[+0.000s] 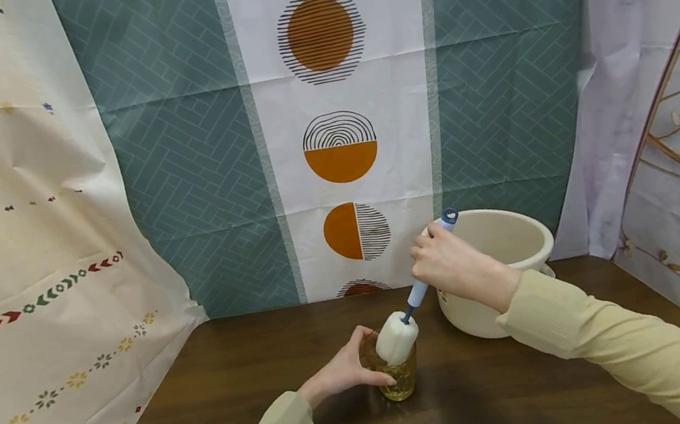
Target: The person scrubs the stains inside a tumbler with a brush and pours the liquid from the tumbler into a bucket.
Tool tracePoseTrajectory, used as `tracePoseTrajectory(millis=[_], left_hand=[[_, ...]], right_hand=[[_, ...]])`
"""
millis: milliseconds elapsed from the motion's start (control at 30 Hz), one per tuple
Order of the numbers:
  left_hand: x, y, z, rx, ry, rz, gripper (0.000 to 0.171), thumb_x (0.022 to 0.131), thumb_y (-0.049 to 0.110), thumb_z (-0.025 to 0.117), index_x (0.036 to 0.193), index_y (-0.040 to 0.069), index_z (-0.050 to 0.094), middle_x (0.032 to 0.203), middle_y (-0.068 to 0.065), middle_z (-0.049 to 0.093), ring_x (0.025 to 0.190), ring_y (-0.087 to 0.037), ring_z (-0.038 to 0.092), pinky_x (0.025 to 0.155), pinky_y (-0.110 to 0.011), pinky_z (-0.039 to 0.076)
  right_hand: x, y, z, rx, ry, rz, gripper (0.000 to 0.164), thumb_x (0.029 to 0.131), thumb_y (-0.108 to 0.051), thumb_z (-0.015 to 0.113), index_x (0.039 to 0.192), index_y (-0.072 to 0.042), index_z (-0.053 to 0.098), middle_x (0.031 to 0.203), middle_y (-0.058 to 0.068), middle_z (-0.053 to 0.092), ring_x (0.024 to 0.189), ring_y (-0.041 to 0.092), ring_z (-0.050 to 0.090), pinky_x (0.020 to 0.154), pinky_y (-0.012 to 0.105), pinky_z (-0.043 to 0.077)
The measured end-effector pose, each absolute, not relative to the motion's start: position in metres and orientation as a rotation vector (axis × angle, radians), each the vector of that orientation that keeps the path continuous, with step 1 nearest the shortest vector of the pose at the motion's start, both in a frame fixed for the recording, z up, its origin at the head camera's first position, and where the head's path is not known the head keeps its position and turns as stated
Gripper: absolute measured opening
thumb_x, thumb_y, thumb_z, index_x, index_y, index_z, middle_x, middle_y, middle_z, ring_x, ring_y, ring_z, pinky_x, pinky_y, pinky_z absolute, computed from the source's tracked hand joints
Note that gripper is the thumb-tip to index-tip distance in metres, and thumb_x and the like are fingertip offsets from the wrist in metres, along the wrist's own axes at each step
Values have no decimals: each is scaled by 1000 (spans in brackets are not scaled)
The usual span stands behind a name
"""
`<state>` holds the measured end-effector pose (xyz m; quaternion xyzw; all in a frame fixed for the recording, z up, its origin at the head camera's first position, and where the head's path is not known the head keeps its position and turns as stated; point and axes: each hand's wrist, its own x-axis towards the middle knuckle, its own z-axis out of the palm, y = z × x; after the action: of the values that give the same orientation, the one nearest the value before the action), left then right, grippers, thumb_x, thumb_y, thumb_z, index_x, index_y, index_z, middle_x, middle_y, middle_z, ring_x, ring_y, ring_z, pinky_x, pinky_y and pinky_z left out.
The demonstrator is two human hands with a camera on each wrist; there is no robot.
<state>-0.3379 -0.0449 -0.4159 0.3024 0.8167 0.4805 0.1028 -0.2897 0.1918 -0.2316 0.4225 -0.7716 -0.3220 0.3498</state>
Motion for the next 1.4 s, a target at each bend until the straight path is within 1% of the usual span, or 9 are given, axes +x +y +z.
tracePoseTrajectory(millis=[133,333,567,800,1100,1167,1400], left_hand=[[-337,-45,-416,900,2410,1418,69,67,30,80,117,12,36,102,2,48,90,-12,48,75,-32,40],[-337,-45,-416,918,2377,1446,66,68,27,80,116,12,36,105,4,49,91,-11,49,77,-31,40],[-336,-44,-416,914,2392,1433,66,68,28,80,115,13,37,107,5,48,95,-10,48,79,-31,39],[-337,-44,-415,913,2410,1423,66,67,29,80,115,13,37,105,5,49,95,-10,48,80,-31,39],[-338,-44,-416,863,2465,1380,68,66,33,80,116,16,37,107,3,47,97,-12,47,80,-35,38],[-339,-44,-416,861,2461,1382,68,66,32,80,116,16,37,105,2,48,96,-13,48,80,-35,38],[-337,-44,-415,863,2440,1395,68,66,32,80,116,16,37,103,3,49,94,-12,49,80,-34,38]], right_hand=[[-289,193,-232,1098,-1994,-844,20,60,-9,80,71,-22,68,67,4,50,63,22,46,56,34,33],[-288,196,-231,1119,-1995,-825,21,61,-11,79,74,-23,69,67,2,51,64,21,46,56,33,33],[-285,201,-232,1154,-2008,-761,21,60,-13,80,75,-24,68,62,-2,48,60,17,42,55,30,30],[-286,202,-230,1182,-1991,-735,24,57,-15,81,75,-24,67,61,-2,47,59,16,41,56,30,30],[-287,199,-229,1218,-1983,-727,25,54,-27,80,76,-23,68,62,-3,46,59,16,42,56,30,31],[-287,198,-229,1223,-1979,-721,25,55,-26,80,75,-23,67,61,-3,46,59,16,42,57,30,31],[-288,194,-228,1218,-1962,-720,18,63,-13,78,73,-21,65,61,-2,44,58,16,41,56,30,31]])
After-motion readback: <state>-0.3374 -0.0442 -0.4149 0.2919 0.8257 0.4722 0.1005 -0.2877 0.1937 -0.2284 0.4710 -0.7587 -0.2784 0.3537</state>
